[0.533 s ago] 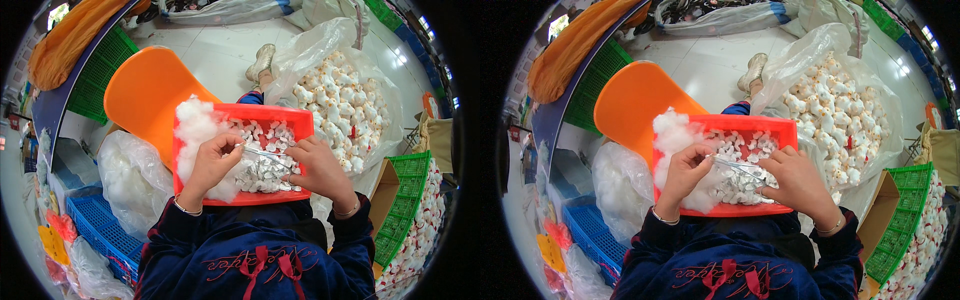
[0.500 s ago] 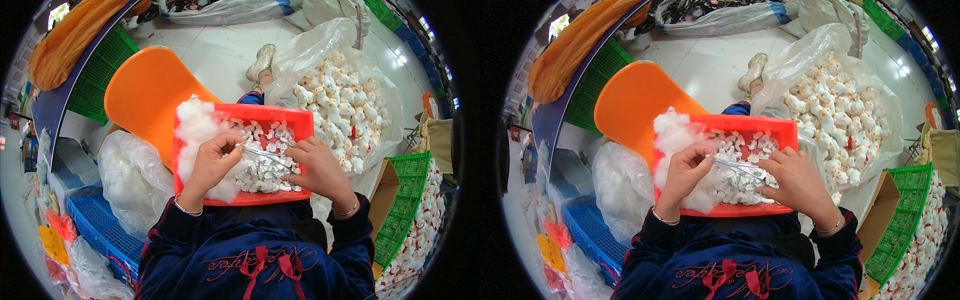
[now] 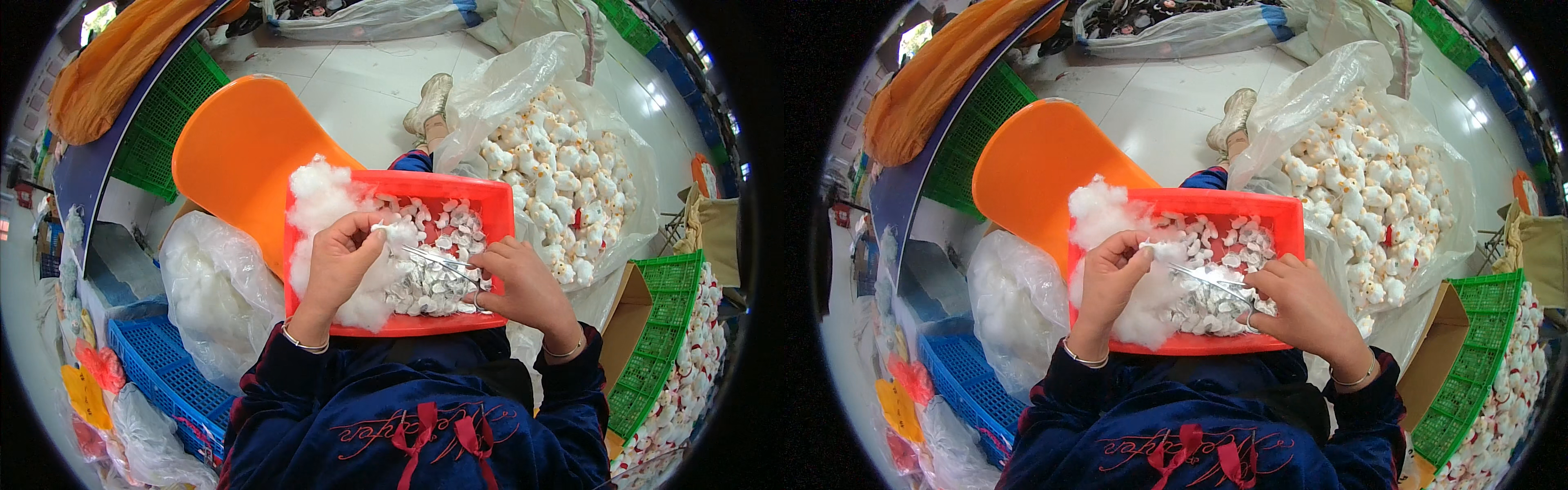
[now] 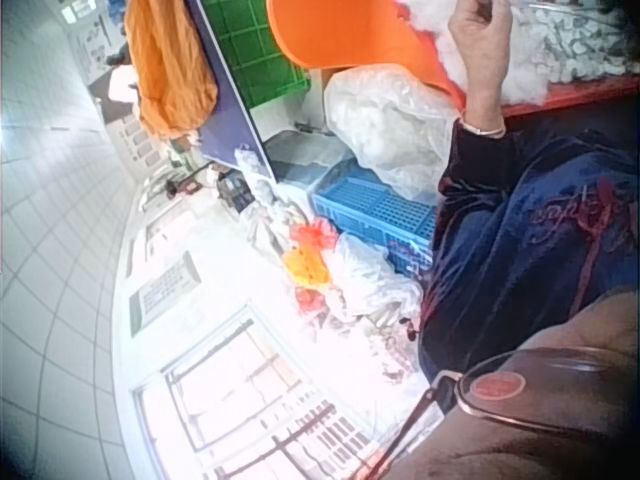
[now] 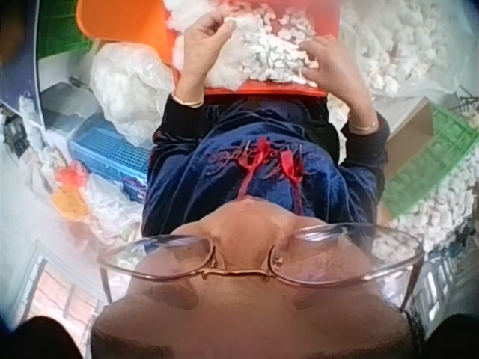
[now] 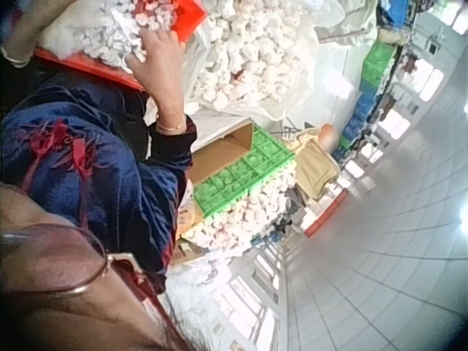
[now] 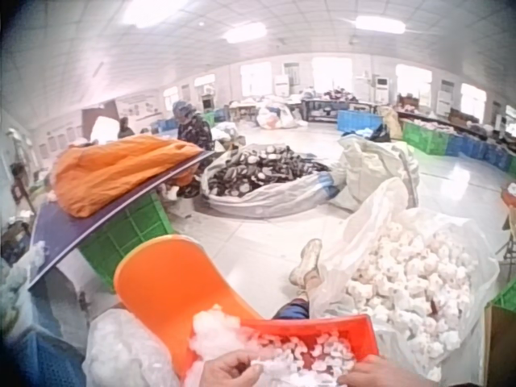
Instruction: The person sits on a chair and uses scissors to trim white cotton pieces in a red tray on their lap. They repeatedly pick up cotton, cut it, and place the trimmed pieces back into the tray.
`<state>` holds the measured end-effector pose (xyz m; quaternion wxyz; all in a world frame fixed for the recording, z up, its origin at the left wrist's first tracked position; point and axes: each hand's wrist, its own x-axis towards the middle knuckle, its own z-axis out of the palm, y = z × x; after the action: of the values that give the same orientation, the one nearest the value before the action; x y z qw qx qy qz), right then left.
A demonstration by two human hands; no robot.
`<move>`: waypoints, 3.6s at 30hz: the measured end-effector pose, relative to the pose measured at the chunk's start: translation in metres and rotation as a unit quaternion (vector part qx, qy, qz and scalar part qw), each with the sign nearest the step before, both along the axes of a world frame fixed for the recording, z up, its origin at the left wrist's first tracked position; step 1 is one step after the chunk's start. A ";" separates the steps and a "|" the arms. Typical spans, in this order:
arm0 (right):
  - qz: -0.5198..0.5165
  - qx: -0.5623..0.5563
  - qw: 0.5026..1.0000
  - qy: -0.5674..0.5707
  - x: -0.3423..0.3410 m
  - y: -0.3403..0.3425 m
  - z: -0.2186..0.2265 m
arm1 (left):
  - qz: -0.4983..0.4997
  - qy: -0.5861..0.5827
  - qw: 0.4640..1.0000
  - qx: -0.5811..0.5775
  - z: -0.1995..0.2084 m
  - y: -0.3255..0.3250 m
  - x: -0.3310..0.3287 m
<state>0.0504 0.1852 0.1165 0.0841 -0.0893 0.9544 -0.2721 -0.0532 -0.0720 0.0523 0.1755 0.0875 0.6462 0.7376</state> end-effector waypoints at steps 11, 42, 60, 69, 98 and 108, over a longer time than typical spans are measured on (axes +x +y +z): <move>-0.088 -0.205 0.962 0.160 -0.024 -0.038 -0.027 | -0.046 -0.029 0.999 0.004 0.000 0.018 0.012; 0.036 0.102 0.990 0.095 -0.019 -0.002 -0.001 | -0.056 -0.063 0.990 0.114 -0.017 0.010 0.006; -0.056 -0.214 0.971 -0.091 0.003 -0.026 -0.024 | -0.074 -0.060 0.993 0.076 -0.012 0.015 0.004; -0.106 -0.308 0.927 -0.186 0.007 -0.035 -0.034 | -0.042 -0.035 0.995 0.088 -0.008 0.024 0.012; -0.014 0.030 0.988 0.153 -0.001 -0.006 -0.026 | 0.014 -0.014 1.000 -0.011 0.013 0.016 0.013; -0.004 0.058 0.990 0.131 -0.001 -0.007 -0.021 | 0.002 0.023 0.999 -0.043 0.008 0.011 0.011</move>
<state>0.0490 0.1781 0.0959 -0.0380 -0.1155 0.9717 -0.2027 -0.0423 -0.0611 0.0606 0.1631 0.0958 0.6809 0.7075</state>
